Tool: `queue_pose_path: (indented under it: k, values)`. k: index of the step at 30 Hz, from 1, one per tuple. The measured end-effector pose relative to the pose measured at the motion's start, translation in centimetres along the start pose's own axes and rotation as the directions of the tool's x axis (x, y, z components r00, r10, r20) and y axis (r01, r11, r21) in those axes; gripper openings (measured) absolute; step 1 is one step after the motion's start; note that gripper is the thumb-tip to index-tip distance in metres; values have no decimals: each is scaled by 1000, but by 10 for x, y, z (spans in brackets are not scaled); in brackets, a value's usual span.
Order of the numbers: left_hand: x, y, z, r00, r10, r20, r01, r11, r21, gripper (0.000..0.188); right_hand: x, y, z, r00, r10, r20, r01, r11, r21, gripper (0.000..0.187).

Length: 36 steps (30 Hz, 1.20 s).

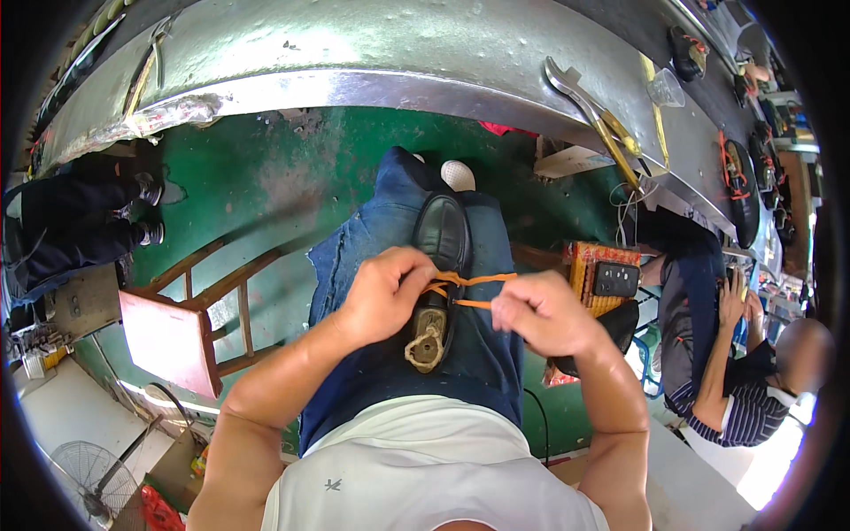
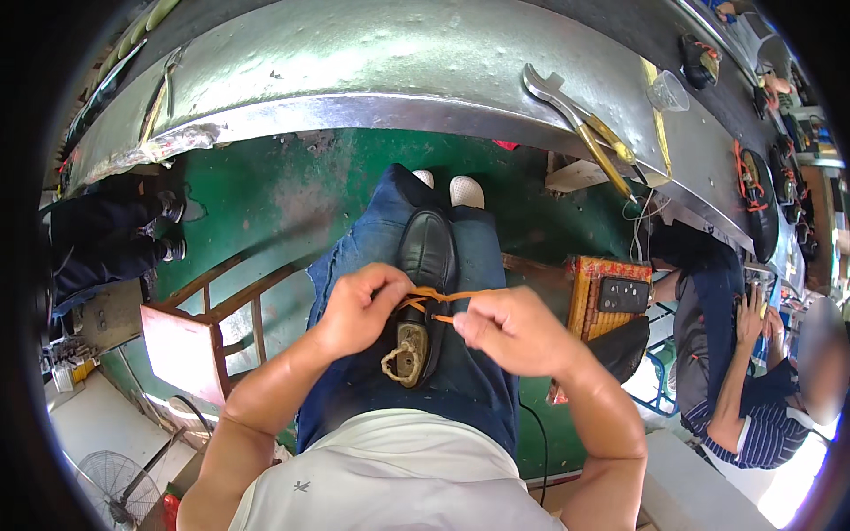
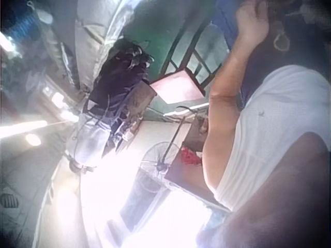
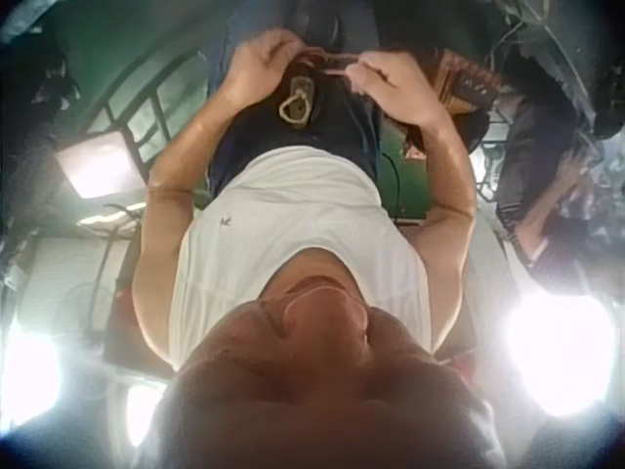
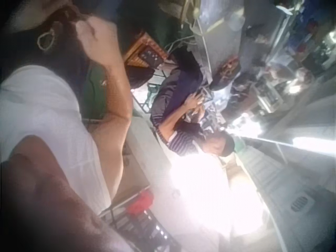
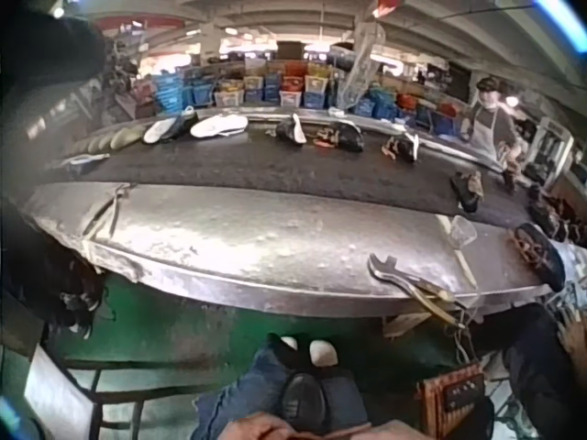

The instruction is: Use pliers to pull and trim excess material from shoe uppers and tie shoelaces on a production line.

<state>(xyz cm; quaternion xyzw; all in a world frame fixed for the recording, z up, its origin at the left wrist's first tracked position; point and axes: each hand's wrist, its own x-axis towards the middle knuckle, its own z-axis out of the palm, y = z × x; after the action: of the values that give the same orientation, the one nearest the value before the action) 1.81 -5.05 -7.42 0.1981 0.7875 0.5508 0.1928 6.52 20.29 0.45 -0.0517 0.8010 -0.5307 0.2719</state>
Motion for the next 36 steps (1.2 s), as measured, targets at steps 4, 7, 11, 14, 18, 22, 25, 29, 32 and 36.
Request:
queue_pose_path:
  k: [4,7,11,14,18,22,25,29,32,36]
  values:
    - [18,3,-12,934,-246,260,321,898,-302,18,52,-23,-3,898,-412,-156,375,900,-220,31]
    - [32,18,-18,822,38,568,74,982,-174,22,90,-27,7,779,-611,-138,536,764,-360,32]
    - [45,7,-27,773,163,614,106,920,-377,20,101,-12,11,816,-577,-16,565,804,-187,19]
    - [46,10,-42,710,436,553,-481,874,-72,19,86,3,10,966,259,3,-218,807,549,34]
    - [48,10,-42,451,809,377,-868,299,396,29,70,15,9,891,256,375,-434,723,538,35]
    - [49,-3,-39,444,870,214,-813,291,504,23,73,23,11,938,87,335,-227,885,406,14]
    - [41,-9,-47,631,745,215,-728,475,493,19,76,34,8,981,-69,182,36,984,176,9]
    - [24,-25,-56,770,583,259,-624,605,494,20,74,32,3,983,71,168,-101,979,177,16]
    - [22,-27,-52,735,650,193,-653,603,458,22,80,32,10,969,101,226,-157,956,248,29]
    - [25,-20,-53,718,681,142,-650,584,487,22,89,-6,16,962,132,240,-118,990,-72,31]
